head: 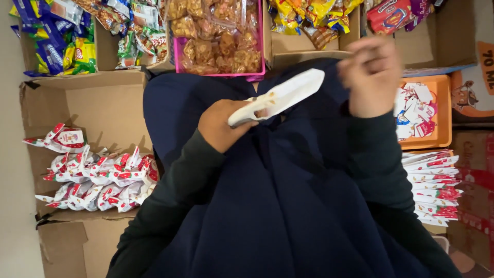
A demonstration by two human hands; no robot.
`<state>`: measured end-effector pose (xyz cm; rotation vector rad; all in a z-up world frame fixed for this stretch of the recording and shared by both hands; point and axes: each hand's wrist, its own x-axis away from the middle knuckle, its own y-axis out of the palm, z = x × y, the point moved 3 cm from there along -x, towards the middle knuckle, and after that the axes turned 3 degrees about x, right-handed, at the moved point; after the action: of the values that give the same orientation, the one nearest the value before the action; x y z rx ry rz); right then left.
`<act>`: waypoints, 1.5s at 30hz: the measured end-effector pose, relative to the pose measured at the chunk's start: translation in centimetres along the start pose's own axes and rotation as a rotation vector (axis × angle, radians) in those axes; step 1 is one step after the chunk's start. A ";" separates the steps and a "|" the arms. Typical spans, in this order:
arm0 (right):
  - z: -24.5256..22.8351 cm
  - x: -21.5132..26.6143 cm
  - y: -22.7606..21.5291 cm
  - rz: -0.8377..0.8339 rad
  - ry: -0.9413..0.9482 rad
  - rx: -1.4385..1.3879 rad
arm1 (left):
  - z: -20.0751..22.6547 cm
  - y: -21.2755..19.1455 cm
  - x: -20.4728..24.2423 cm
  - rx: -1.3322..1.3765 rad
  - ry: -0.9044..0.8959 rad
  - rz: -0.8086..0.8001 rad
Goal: Packing small snack items into decorative rabbit-eared gift bags while sitting on the floor.
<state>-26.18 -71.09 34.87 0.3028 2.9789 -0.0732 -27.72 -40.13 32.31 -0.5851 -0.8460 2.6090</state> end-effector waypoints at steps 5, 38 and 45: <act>0.4 -0.2 0.0 0.001 0.005 -0.279 | 0.6 -0.1 -0.4 0.471 -0.389 0.000; 9.6 5.7 9.8 -0.059 0.264 -0.404 | -2.0 0.1 -2.6 0.964 -0.372 0.436; 6.6 5.9 9.5 -0.209 0.300 -0.291 | -1.0 -4.8 -4.3 0.757 -0.347 0.363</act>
<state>-29.04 -61.04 27.17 -0.0386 3.2435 0.4147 -22.65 -37.87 35.74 -0.0683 0.2362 3.1012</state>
